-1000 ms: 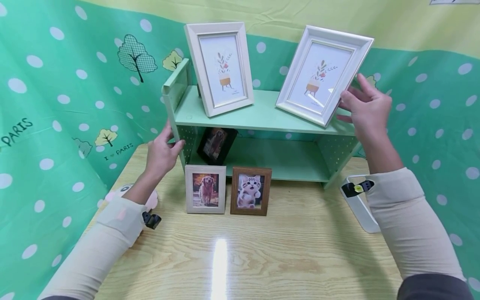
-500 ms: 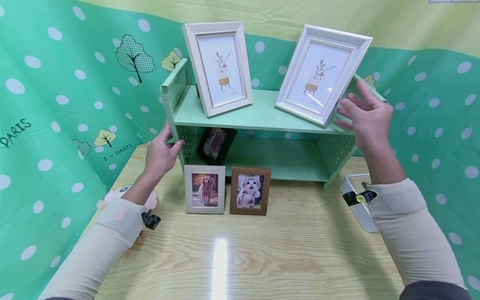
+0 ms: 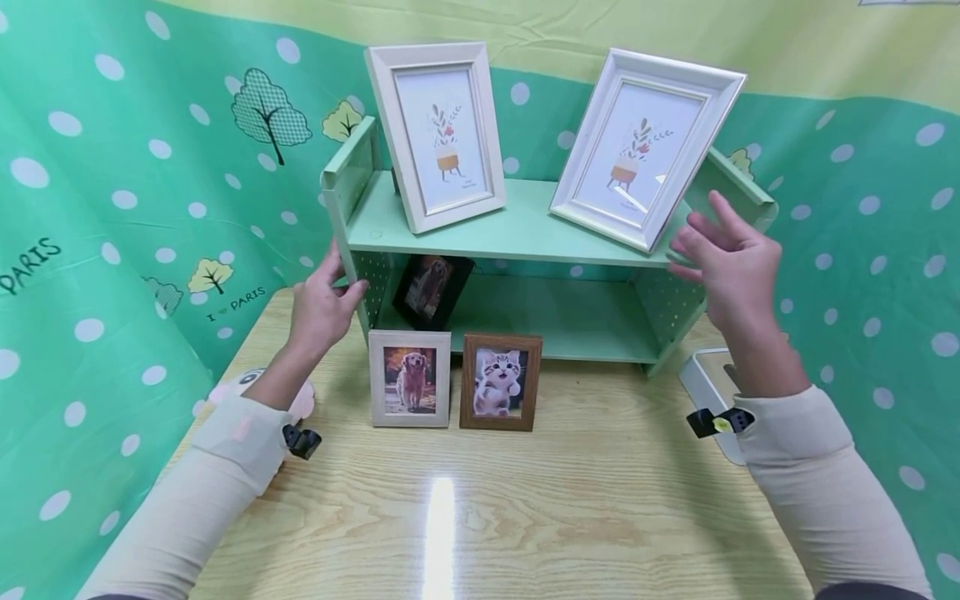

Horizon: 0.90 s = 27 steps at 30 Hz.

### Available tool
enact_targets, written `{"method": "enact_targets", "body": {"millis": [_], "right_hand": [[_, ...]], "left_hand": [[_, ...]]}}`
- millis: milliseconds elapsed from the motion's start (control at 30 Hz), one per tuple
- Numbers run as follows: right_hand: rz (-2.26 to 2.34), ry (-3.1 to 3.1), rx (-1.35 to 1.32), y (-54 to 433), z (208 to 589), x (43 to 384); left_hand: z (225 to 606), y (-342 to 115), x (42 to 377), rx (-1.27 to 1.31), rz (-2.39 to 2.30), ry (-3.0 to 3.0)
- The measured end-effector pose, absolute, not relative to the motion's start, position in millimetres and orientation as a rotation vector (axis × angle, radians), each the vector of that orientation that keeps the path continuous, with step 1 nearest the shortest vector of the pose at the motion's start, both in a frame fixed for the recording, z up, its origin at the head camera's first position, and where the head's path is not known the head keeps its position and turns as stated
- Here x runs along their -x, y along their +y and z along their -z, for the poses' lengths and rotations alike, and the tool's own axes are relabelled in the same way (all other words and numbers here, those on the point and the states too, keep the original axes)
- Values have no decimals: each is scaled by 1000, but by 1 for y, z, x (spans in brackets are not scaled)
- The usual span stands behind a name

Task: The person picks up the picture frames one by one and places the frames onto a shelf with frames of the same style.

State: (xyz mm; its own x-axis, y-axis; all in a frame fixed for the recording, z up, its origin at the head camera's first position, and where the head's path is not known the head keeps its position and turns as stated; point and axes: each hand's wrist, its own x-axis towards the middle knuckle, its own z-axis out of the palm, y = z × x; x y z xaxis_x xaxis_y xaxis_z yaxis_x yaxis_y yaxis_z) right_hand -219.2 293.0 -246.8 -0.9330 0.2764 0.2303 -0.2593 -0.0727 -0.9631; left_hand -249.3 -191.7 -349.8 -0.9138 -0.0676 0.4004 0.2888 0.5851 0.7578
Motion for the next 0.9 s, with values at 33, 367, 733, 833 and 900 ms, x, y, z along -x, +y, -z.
{"method": "enact_targets", "body": {"millis": [33, 367, 733, 833, 900], "right_hand": [[-2066, -1856, 18, 293, 249, 217], [-2045, -1868, -1, 291, 271, 200], [-1983, -1934, -35, 282, 297, 188], [-1970, -1966, -53, 279, 302, 187], [-1966, -1988, -58, 276, 306, 186]], "left_hand": [[350, -192, 249, 180, 1261, -2428], [350, -189, 249, 191, 1233, -2426], [351, -190, 248, 189, 1221, -2437], [351, -191, 248, 183, 1226, -2434], [351, -191, 248, 183, 1224, -2432]]}}
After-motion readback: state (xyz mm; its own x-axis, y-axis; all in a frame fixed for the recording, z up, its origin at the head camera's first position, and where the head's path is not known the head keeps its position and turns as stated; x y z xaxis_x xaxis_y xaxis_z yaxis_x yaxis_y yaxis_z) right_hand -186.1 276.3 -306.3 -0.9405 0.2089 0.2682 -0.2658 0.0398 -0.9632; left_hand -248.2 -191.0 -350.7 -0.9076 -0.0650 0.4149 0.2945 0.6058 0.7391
